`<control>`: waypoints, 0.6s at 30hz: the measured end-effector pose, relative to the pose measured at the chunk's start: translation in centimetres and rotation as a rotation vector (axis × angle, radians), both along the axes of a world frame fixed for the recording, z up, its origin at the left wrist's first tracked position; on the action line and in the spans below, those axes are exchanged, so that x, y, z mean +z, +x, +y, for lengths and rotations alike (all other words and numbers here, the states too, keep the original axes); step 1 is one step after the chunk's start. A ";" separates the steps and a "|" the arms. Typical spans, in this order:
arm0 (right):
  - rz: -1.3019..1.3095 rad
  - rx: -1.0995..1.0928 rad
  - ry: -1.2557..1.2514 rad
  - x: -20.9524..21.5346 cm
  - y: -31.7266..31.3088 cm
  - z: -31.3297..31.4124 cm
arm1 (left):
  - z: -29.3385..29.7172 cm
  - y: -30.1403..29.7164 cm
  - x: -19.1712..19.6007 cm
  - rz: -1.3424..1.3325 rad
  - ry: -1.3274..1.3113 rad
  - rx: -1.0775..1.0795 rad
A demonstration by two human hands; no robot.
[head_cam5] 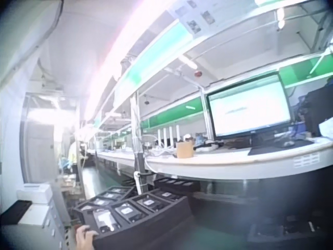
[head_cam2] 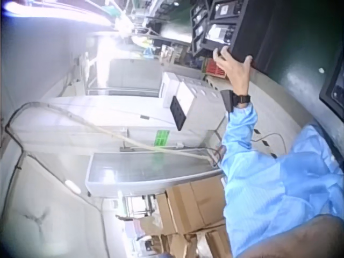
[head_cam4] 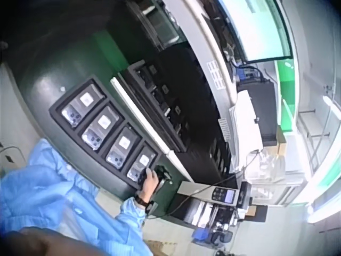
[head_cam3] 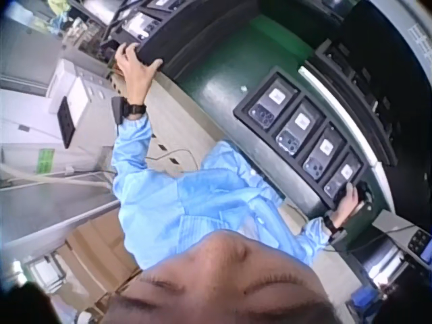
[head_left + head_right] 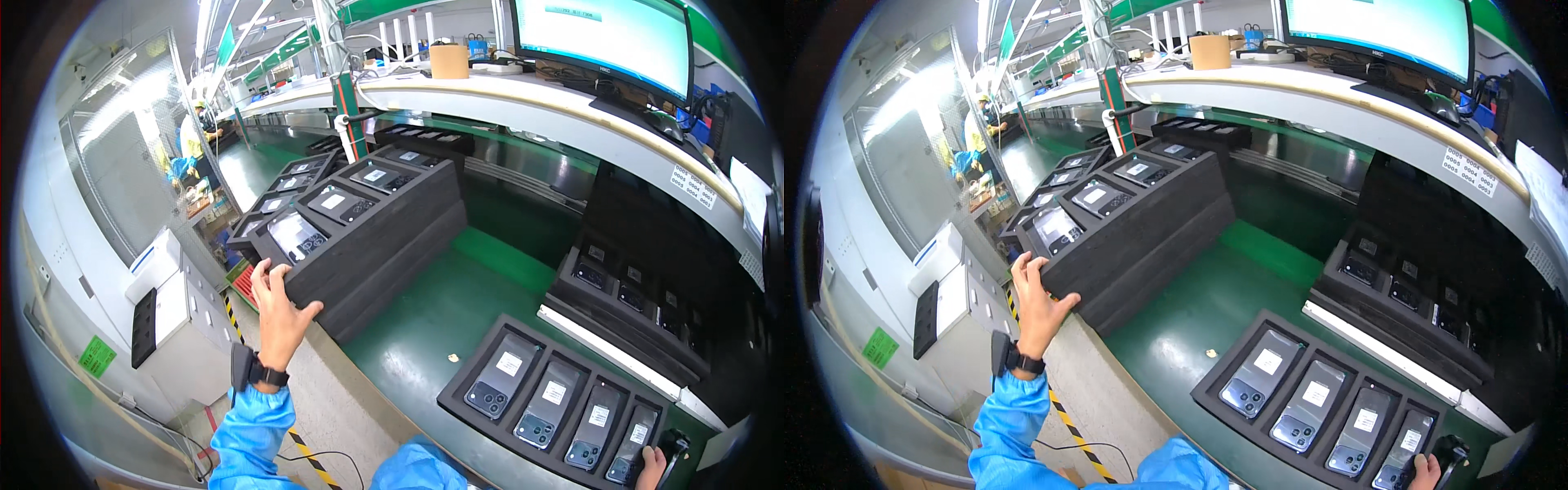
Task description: The operator uses a handheld barcode scanner to scan smartphones arranged in trays and then stacks the trays on the production bench.
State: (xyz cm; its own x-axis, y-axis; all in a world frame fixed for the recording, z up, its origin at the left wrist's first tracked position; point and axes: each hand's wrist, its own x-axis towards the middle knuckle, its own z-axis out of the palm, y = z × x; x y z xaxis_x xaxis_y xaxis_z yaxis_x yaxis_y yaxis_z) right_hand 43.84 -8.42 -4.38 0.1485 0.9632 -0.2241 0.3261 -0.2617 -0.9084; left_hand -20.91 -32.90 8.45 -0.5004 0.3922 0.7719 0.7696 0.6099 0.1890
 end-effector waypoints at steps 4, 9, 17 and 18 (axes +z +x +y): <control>0.033 -0.046 -0.003 0.5 -0.6 -0.3 | 0.2 -0.9 1.1 -0.099 0.116 -0.107; 0.043 -0.033 -0.032 1.2 -1.1 -0.5 | 0.6 -2.0 5.6 0.082 0.054 -0.161; 0.088 -0.083 0.074 -0.4 -0.4 -0.5 | 1.3 -2.2 8.8 0.016 0.039 -0.090; 0.107 -0.076 0.094 -0.5 -0.3 -0.3 | 1.0 -2.1 8.6 0.041 0.017 -0.082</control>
State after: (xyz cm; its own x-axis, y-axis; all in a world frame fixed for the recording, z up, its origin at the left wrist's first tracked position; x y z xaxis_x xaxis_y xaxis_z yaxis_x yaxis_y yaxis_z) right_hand 43.50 -8.69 -4.92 0.2017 0.9676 -0.1518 0.2085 -0.1939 -0.9586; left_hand -22.98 -31.87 17.05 -0.4353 0.4170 0.7979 0.8238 0.5419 0.1662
